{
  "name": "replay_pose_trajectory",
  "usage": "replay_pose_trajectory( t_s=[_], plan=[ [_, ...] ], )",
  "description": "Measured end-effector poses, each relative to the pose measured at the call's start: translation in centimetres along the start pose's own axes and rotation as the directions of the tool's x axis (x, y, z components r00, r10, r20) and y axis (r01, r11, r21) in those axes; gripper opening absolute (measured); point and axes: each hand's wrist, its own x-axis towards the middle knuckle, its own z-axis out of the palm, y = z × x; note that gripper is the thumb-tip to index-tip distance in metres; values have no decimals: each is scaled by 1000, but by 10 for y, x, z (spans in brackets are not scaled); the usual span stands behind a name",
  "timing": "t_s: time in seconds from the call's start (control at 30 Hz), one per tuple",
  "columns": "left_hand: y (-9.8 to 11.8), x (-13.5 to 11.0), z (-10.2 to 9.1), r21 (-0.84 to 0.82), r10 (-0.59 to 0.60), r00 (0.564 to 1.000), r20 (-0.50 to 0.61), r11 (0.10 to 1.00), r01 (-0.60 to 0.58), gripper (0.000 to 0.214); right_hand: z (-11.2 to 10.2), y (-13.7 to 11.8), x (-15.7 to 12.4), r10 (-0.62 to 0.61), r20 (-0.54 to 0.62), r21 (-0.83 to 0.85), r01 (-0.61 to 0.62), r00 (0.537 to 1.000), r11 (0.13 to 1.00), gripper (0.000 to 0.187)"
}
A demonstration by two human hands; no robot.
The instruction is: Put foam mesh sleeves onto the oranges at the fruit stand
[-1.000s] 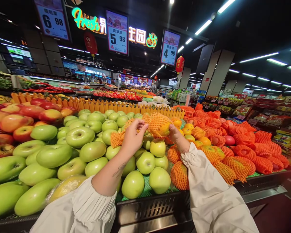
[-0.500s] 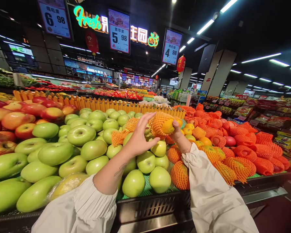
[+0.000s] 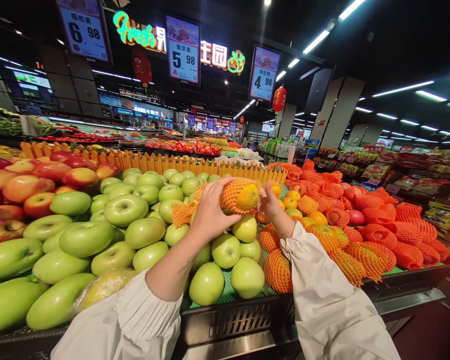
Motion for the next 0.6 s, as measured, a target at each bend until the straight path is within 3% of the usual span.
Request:
replay_pose_trajectory(
  t_s=[0.13, 0.27, 0.6],
  plan=[
    [-1, 1, 3, -16, -149, 985, -84, 989, 148, 75, -3, -1, 4, 32, 21, 110, -35, 999, 993, 56],
    [-1, 1, 4, -97, -277, 956, -96, 959, 268, 80, -4, 2, 6, -2, 7, 98, 1, 1000, 995, 45],
    [0, 2, 5, -162, -285, 958, -41, 948, 276, 86, -1, 4, 7, -32, -61, 94, 38, 998, 995, 52]
  ],
)
